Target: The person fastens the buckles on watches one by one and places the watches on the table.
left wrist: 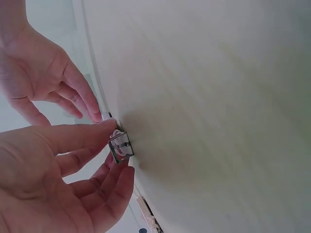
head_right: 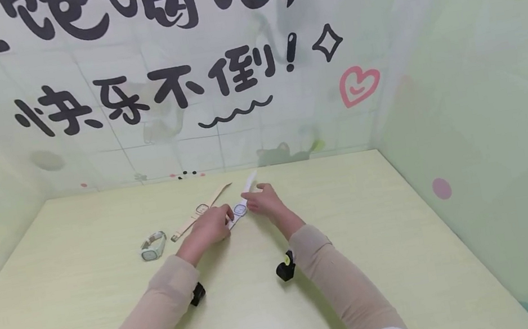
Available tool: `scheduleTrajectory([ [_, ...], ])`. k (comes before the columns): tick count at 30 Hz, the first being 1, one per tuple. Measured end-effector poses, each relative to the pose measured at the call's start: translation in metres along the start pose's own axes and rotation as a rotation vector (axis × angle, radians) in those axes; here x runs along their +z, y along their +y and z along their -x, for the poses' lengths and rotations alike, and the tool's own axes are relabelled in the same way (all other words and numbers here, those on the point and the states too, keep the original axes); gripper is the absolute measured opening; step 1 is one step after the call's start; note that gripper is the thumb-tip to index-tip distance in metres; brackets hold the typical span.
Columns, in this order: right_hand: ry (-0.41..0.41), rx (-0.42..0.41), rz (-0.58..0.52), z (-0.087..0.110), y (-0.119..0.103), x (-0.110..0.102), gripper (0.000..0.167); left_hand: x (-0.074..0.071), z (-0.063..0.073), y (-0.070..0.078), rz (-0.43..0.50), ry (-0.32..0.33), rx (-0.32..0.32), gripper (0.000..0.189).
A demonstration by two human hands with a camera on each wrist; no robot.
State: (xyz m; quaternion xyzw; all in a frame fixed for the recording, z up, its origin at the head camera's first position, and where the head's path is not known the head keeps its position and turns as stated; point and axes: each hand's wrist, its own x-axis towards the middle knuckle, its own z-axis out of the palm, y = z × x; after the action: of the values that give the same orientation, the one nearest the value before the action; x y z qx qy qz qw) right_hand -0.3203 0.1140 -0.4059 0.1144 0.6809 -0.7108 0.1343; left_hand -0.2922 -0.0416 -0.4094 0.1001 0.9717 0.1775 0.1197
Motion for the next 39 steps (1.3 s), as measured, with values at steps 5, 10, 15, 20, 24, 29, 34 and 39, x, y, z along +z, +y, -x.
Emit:
scheduleTrajectory([
  [5, 0.017, -0.068, 0.053, 0.000, 0.004, -0.001, 0.059, -0.001, 0.007, -0.001, 0.101, -0.034, -0.025, 0.040],
  [10, 0.075, -0.153, 0.126, 0.004, 0.005, -0.001, 0.029, -0.003, 0.012, -0.003, 0.191, -0.042, -0.026, 0.045],
  [15, 0.061, -0.216, 0.066, 0.008, -0.002, -0.003, 0.025, -0.011, 0.015, -0.008, 0.270, -0.026, -0.016, 0.048],
  [20, 0.026, -0.248, -0.006, 0.014, -0.013, -0.007, 0.028, -0.019, 0.020, -0.011, 0.325, -0.013, -0.013, 0.046],
  [24, -0.006, -0.253, -0.047, 0.023, -0.020, -0.009, 0.030, -0.022, 0.021, -0.013, 0.333, -0.008, -0.011, 0.043],
  [29, -0.047, -0.245, -0.089, 0.031, -0.027, -0.011, 0.035, -0.023, 0.020, -0.018, 0.339, 0.019, 0.020, 0.033],
  [34, -0.075, -0.232, -0.122, 0.039, -0.034, -0.010, 0.033, -0.022, 0.019, -0.024, 0.369, 0.038, 0.031, 0.026],
  [39, -0.106, -0.255, -0.113, 0.047, -0.042, -0.007, 0.031, -0.022, 0.023, -0.026, 0.411, 0.082, 0.022, 0.021],
])
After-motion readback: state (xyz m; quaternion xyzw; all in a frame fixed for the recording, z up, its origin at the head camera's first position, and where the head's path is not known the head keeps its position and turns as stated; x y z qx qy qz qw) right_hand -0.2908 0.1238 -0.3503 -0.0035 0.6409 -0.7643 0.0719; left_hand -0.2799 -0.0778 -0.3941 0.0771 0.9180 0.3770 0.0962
